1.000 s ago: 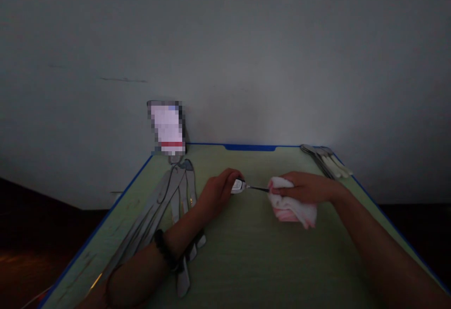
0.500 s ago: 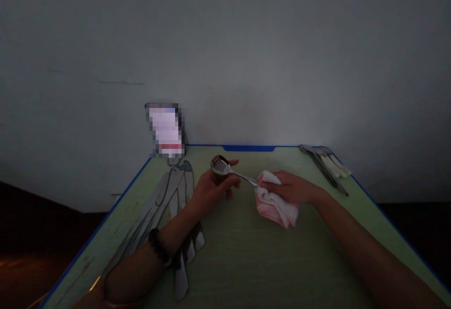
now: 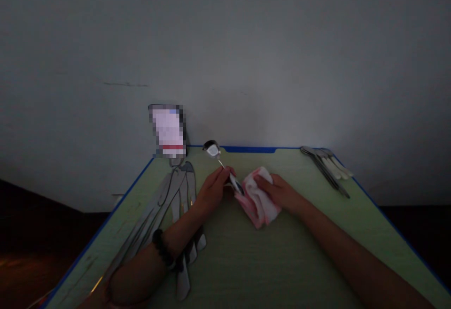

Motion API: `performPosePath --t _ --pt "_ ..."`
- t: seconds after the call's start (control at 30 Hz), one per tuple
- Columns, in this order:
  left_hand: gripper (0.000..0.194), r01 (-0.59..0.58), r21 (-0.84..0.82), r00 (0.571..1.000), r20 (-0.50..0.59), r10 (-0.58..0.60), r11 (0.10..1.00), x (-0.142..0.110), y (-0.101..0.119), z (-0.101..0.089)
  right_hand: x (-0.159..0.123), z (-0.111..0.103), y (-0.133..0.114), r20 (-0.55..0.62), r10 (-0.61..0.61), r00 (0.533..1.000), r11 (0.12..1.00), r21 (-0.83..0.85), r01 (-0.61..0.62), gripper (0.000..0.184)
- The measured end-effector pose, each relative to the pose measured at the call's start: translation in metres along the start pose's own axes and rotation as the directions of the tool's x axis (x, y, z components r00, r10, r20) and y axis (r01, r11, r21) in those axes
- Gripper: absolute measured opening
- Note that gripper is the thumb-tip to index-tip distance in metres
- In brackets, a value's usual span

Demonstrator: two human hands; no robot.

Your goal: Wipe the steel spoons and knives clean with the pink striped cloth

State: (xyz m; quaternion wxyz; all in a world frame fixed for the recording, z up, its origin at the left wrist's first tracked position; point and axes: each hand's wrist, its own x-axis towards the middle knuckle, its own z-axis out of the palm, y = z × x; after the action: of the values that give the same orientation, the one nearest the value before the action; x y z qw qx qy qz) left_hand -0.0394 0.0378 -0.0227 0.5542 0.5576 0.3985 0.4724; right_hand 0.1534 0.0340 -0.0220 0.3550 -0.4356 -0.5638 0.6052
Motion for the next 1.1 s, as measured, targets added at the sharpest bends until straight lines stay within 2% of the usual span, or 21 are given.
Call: performPosePath --t 0.07,0.17,0.23,0.3,0.47,0.7,0.87,1.1 --pt "0.031 -0.021 0.026 1.0 0.002 0.021 0.999 0.001 -0.001 -0.002 0.003 -0.001 0.002 -0.116 0.047 0.992 0.95 0.312 -0.009 0.028" --pt "0.033 -0.045 0.086 0.999 0.033 0.043 0.995 -0.001 -0.002 -0.004 0.007 -0.005 0.0 -0.098 0.103 0.99 0.758 0.652 -0.014 0.025" --pt "0.035 -0.054 0.126 0.997 0.065 0.046 0.991 -0.004 -0.001 -0.003 0.007 -0.007 -0.002 -0.057 0.091 0.994 0.663 0.749 -0.018 0.027" --pt "0.036 -0.051 0.157 0.994 0.104 0.035 0.986 -0.008 -0.001 -0.003 0.007 -0.01 -0.004 -0.047 0.092 0.995 0.608 0.794 -0.019 0.029" --pt "0.037 -0.074 0.317 0.979 0.203 0.008 0.945 -0.013 0.002 -0.003 0.007 -0.015 0.0 -0.05 0.092 0.995 0.545 0.839 -0.008 0.027" --pt "0.039 -0.261 0.546 0.917 0.399 0.026 0.796 -0.014 0.008 0.0 0.005 -0.016 -0.002 -0.045 0.119 0.992 0.565 0.825 -0.03 0.031" --pt "0.039 -0.297 0.6 0.909 0.416 0.028 0.743 -0.013 0.01 0.002 0.003 -0.013 -0.006 -0.075 0.176 0.982 0.615 0.787 -0.05 0.031" --pt "0.04 -0.309 0.643 0.91 0.414 0.022 0.7 -0.013 0.011 0.005 0.004 -0.008 0.0 -0.085 0.114 0.99 0.738 0.674 -0.027 0.021"
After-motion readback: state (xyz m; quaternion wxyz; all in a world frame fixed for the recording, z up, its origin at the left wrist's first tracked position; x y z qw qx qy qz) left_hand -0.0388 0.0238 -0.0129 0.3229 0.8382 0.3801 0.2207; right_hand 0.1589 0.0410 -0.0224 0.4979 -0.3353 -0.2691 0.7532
